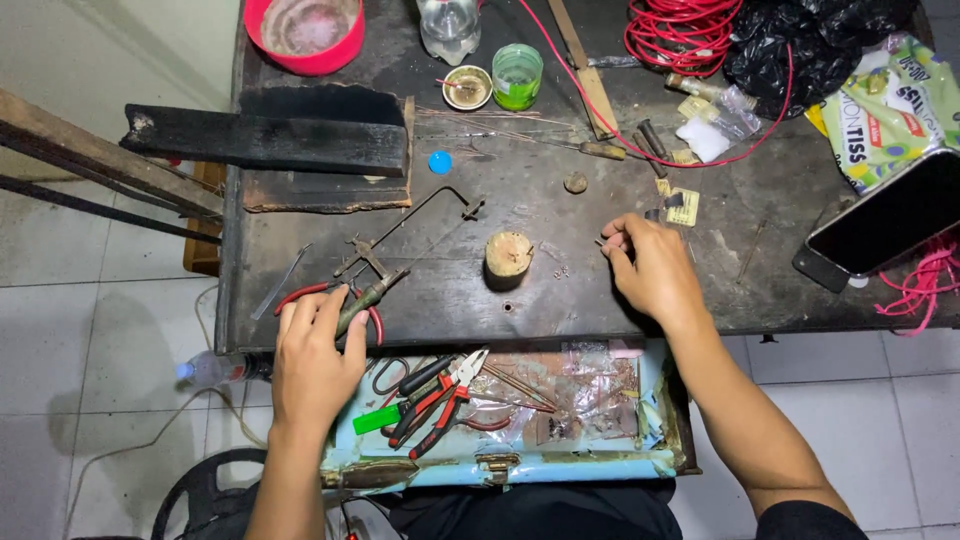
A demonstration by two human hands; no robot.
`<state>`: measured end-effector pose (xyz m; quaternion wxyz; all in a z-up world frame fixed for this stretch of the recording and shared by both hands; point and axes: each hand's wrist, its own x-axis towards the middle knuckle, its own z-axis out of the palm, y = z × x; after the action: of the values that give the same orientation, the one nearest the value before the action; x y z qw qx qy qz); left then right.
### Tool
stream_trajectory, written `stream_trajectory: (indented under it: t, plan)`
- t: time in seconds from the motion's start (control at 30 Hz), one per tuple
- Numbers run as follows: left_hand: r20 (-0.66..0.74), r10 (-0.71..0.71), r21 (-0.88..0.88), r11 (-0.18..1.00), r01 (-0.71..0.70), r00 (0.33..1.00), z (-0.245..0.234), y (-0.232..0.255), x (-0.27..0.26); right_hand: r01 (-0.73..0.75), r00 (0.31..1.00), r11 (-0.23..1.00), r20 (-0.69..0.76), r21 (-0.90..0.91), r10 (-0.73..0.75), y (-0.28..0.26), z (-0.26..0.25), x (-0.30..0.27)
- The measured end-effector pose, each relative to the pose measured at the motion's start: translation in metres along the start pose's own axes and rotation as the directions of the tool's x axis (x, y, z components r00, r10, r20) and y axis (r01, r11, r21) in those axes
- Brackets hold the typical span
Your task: Using a jeweler's saw to cut a small piece and pliers to manipulate wire on a workbench.
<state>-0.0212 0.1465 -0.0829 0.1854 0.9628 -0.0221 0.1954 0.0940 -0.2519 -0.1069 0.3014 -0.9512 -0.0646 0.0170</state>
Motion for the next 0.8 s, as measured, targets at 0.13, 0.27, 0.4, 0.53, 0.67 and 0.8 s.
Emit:
stream_trajectory:
  t: [0.13,0.27,0.4,0.53,0.67,0.8]
  plan:
    - [0.017,0.064,0.015,0.998,-0.064,0.998,0.009,-0.008,0.003,0.140,0.990,0.987,-0.026,0.075,-0.138,-0.045,-0.026,-0.004]
    - [-0.060,0.089,0.050,0.995,-0.086,0.994,0.015,-0.009,-0.009,0.323,0.946,0.934,-0.088,0.155,-0.312,-0.083,-0.038,-0.007]
    - [-0.112,0.038,-0.205,0.977,-0.060,0.993,0.004,0.029,-0.025,0.302,0.953,0.919,-0.049,0.253,-0.300,-0.098,-0.033,0.003]
    - [0.128,-0.053,-0.583,0.804,0.118,0.990,0.004,0.076,-0.053,0.352,0.930,0.914,0.038,0.201,-0.366,-0.093,-0.022,0.010]
    - [0.014,-0.060,-0.533,0.844,0.058,0.998,0.008,0.101,-0.069,0.419,0.900,0.886,0.037,0.201,-0.434,-0.097,-0.020,0.013]
    - [-0.098,0.034,-0.518,0.852,-0.080,0.995,0.018,0.119,-0.069,0.426,0.893,0.879,0.055,0.214,-0.447,-0.099,-0.018,0.015]
